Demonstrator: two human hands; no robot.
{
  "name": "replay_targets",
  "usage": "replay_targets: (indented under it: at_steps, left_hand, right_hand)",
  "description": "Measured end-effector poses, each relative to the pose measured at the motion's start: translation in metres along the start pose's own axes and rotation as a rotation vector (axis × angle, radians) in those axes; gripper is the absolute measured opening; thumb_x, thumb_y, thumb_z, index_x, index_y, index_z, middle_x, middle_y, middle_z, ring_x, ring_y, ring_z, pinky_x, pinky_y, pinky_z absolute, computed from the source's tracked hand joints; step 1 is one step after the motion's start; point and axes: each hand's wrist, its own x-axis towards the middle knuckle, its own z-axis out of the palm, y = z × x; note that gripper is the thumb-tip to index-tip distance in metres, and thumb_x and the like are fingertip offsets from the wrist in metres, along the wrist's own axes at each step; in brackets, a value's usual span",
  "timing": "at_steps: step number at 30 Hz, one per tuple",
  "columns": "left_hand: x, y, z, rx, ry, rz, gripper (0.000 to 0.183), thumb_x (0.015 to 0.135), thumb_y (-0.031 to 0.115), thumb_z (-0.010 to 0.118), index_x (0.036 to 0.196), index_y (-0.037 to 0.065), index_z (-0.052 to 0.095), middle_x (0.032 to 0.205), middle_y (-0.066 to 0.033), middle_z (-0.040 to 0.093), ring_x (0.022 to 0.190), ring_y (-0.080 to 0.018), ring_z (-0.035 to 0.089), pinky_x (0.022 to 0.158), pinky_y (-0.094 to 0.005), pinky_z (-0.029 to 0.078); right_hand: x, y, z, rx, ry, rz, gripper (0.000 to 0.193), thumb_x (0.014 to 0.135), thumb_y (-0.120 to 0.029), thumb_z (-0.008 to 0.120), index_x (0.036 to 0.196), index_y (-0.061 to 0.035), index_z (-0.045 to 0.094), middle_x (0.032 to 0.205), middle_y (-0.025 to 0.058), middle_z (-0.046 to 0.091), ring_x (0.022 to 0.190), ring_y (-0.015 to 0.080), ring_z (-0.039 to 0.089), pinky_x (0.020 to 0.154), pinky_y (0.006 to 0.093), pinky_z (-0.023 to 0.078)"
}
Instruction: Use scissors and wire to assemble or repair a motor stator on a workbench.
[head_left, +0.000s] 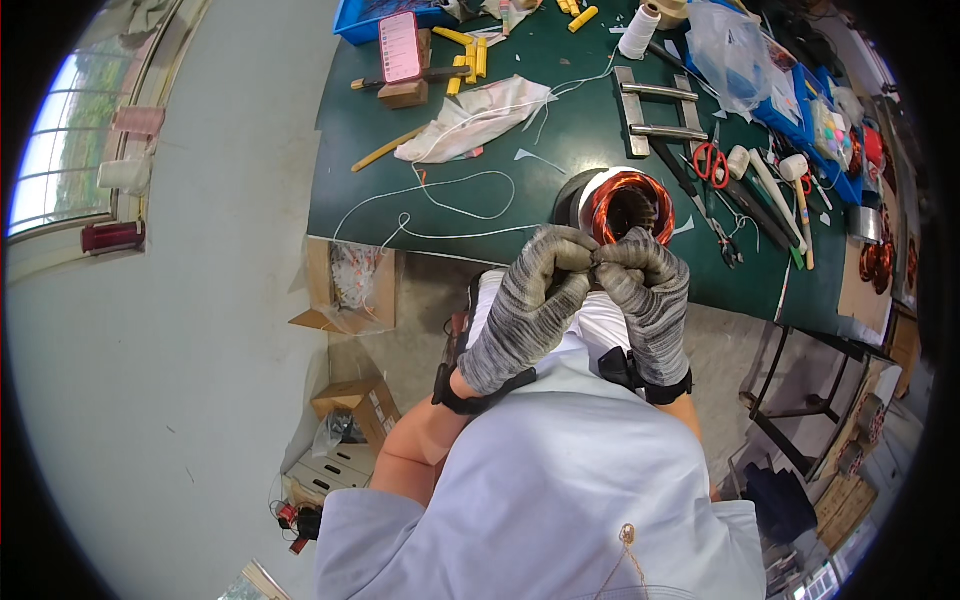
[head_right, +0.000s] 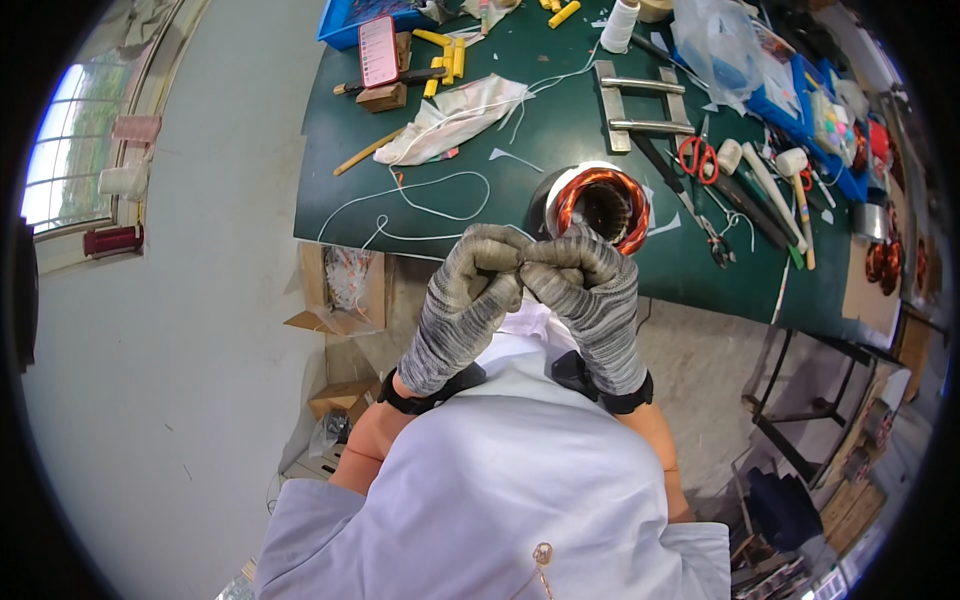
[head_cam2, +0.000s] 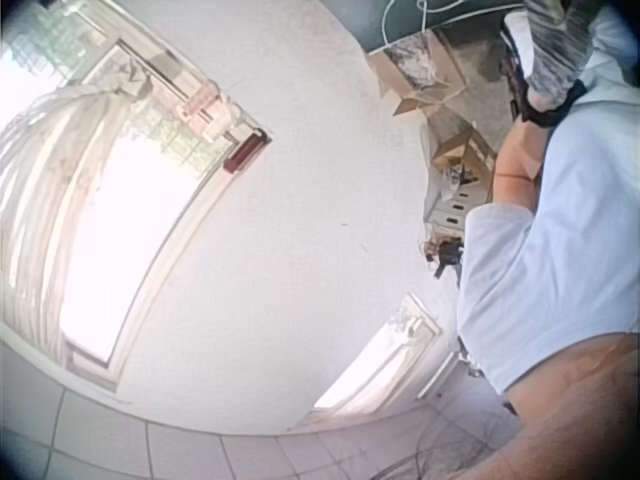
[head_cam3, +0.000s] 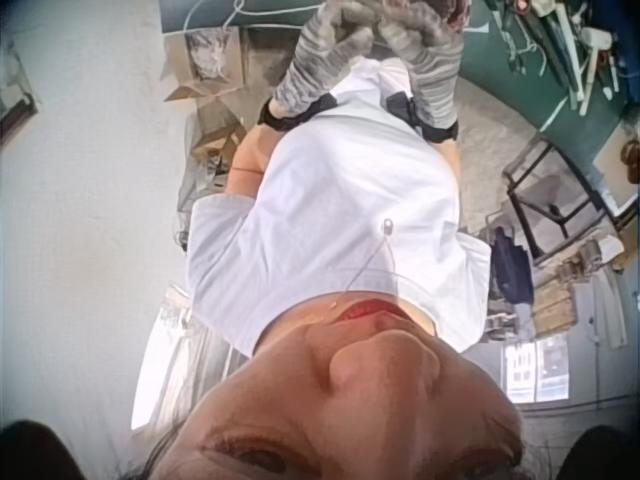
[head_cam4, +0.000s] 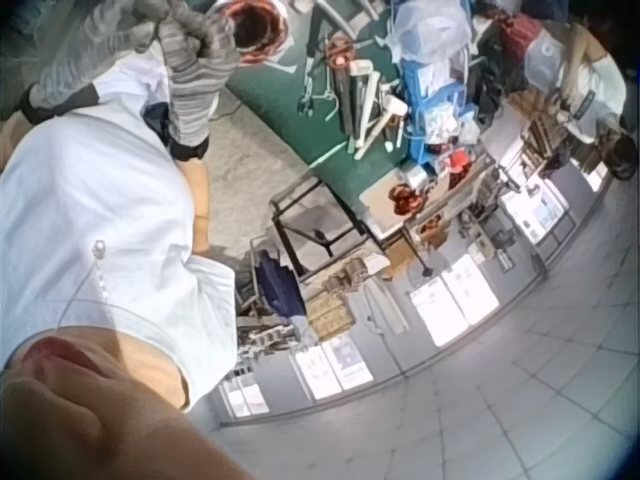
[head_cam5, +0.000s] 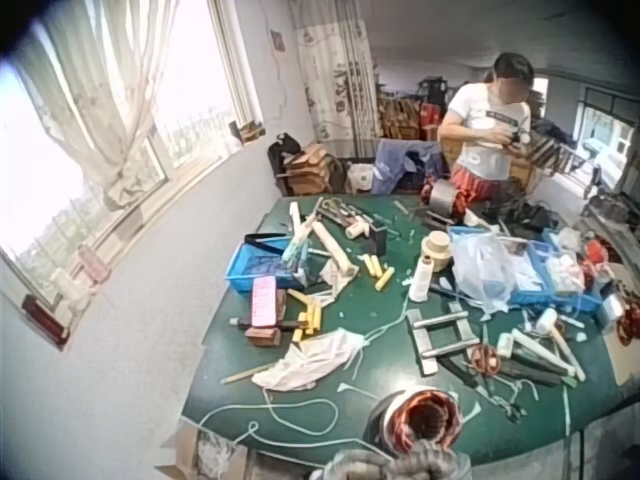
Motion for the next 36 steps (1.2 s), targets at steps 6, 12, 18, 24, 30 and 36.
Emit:
replay_targets:
  at_steps: [6, 12, 18, 24, 30, 36]
  left_hand:
    - [-0.001, -0.001, -0.001, -0.054, -0.013, 0.011, 0.009, 0.086, 0.005, 0.054, 0.093, 0.001, 0.049, 0.109, -0.0101, 0.045, 0.08, -0.0088, 0.048, 0.069, -0.0225, 0.045]
    - [0.0, -0.001, -0.005, 0.006, -0.028, 0.079, 0.013, 0.085, 0.007, 0.056, 0.095, 0.001, 0.051, 0.109, -0.0107, 0.046, 0.081, -0.0098, 0.048, 0.07, -0.023, 0.045]
    - [0.0, 0.002, -0.006, -0.089, -0.063, 0.031, 0.015, 0.085, 0.011, 0.057, 0.094, 0.0, 0.052, 0.106, -0.0113, 0.047, 0.078, -0.0108, 0.05, 0.067, -0.0237, 0.046]
    - [-0.002, 0.001, -0.007, -0.105, -0.066, 0.046, 0.016, 0.085, 0.011, 0.057, 0.094, -0.001, 0.052, 0.106, -0.0114, 0.047, 0.075, -0.011, 0.051, 0.065, -0.0239, 0.046]
    - [-0.004, 0.003, -0.004, -0.094, -0.044, -0.011, 0.016, 0.085, 0.012, 0.058, 0.093, -0.001, 0.052, 0.106, -0.0109, 0.047, 0.077, -0.0107, 0.05, 0.067, -0.0234, 0.046]
    - [0.001, 0.004, -0.001, -0.096, -0.031, -0.052, 0.01, 0.082, 0.002, 0.053, 0.092, 0.002, 0.052, 0.094, -0.0059, 0.049, 0.08, -0.01, 0.047, 0.072, -0.0223, 0.041]
  right_hand:
    - [0.001, 0.003, 0.004, -0.025, 0.033, -0.041, 0.014, 0.07, -0.007, 0.072, 0.081, -0.0019, 0.067, 0.073, 0.0005, 0.059, 0.069, 0.0087, 0.05, 0.063, 0.0228, 0.04]
    - [0.002, 0.004, 0.003, -0.067, 0.008, -0.078, 0.013, 0.071, -0.007, 0.072, 0.081, -0.0016, 0.067, 0.073, 0.0005, 0.059, 0.066, 0.0082, 0.049, 0.061, 0.0221, 0.039]
    - [0.003, 0.005, 0.004, 0.175, -0.048, 0.026, 0.013, 0.073, -0.008, 0.071, 0.082, -0.0012, 0.066, 0.072, 0.0014, 0.059, 0.067, 0.0079, 0.052, 0.062, 0.0213, 0.04]
    - [0.003, 0.008, 0.003, 0.062, -0.068, -0.034, 0.012, 0.072, -0.007, 0.071, 0.082, -0.0016, 0.066, 0.07, 0.0003, 0.058, 0.064, 0.0078, 0.051, 0.059, 0.0216, 0.04]
    - [0.002, 0.01, -0.003, -0.052, -0.07, -0.154, 0.016, 0.069, -0.009, 0.074, 0.082, -0.0028, 0.068, 0.064, -0.0004, 0.052, 0.058, 0.0082, 0.045, 0.054, 0.0228, 0.035]
    - [0.002, 0.009, -0.008, -0.117, -0.067, -0.122, 0.018, 0.071, -0.008, 0.072, 0.087, -0.0016, 0.067, 0.067, 0.0013, 0.055, 0.061, 0.0092, 0.049, 0.055, 0.0228, 0.037]
